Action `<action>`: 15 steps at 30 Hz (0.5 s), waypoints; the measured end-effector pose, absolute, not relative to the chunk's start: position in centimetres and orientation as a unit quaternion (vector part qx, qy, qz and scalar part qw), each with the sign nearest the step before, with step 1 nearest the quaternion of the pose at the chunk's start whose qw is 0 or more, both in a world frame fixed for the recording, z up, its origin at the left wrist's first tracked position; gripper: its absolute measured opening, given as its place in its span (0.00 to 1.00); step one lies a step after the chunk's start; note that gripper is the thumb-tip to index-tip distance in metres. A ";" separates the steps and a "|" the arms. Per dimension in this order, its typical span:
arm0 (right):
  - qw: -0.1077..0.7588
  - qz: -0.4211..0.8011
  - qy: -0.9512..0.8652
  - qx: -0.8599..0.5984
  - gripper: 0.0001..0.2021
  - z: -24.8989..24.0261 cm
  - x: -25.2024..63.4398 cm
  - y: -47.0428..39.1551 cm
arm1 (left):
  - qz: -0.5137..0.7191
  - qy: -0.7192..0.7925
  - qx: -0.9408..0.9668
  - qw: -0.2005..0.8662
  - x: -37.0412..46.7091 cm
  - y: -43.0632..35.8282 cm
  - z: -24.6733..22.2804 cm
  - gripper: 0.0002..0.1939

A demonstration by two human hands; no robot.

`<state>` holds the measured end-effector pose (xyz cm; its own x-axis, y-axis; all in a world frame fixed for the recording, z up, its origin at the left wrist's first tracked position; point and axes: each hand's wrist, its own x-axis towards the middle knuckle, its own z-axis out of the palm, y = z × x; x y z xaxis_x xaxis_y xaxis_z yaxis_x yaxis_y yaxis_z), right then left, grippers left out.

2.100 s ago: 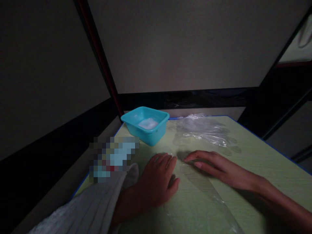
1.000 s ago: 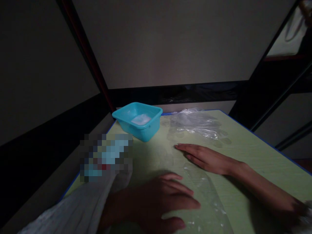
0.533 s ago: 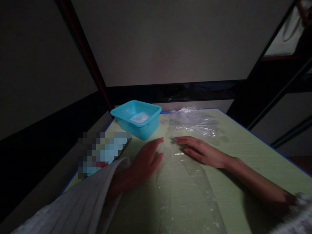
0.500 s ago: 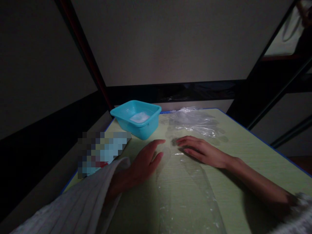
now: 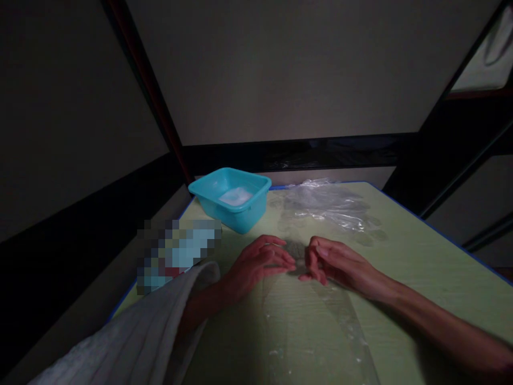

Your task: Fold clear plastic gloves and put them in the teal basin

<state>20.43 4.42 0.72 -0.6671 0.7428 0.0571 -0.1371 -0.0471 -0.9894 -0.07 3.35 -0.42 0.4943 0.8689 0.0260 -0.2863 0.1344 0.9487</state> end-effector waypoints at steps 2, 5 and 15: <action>0.307 0.659 -0.629 -0.275 0.20 0.2 20.2 4.4 | 0.398 0.278 0.515 0.706 0.0 3.5 -0.6 0.22; 0.295 0.626 -0.655 -0.305 0.22 -0.4 20.0 4.2 | 0.383 0.283 0.524 0.706 0.2 3.5 -0.7 0.25; 0.289 0.533 -0.735 -0.304 0.21 -0.1 20.4 3.7 | 0.387 0.278 0.512 0.715 0.3 3.3 -0.6 0.24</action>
<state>20.38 3.66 -0.08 -0.6487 0.7543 0.1006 0.1383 0.2468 -0.9591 0.34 3.32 -0.62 0.5460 0.8378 -0.0013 -0.2682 0.1763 0.9471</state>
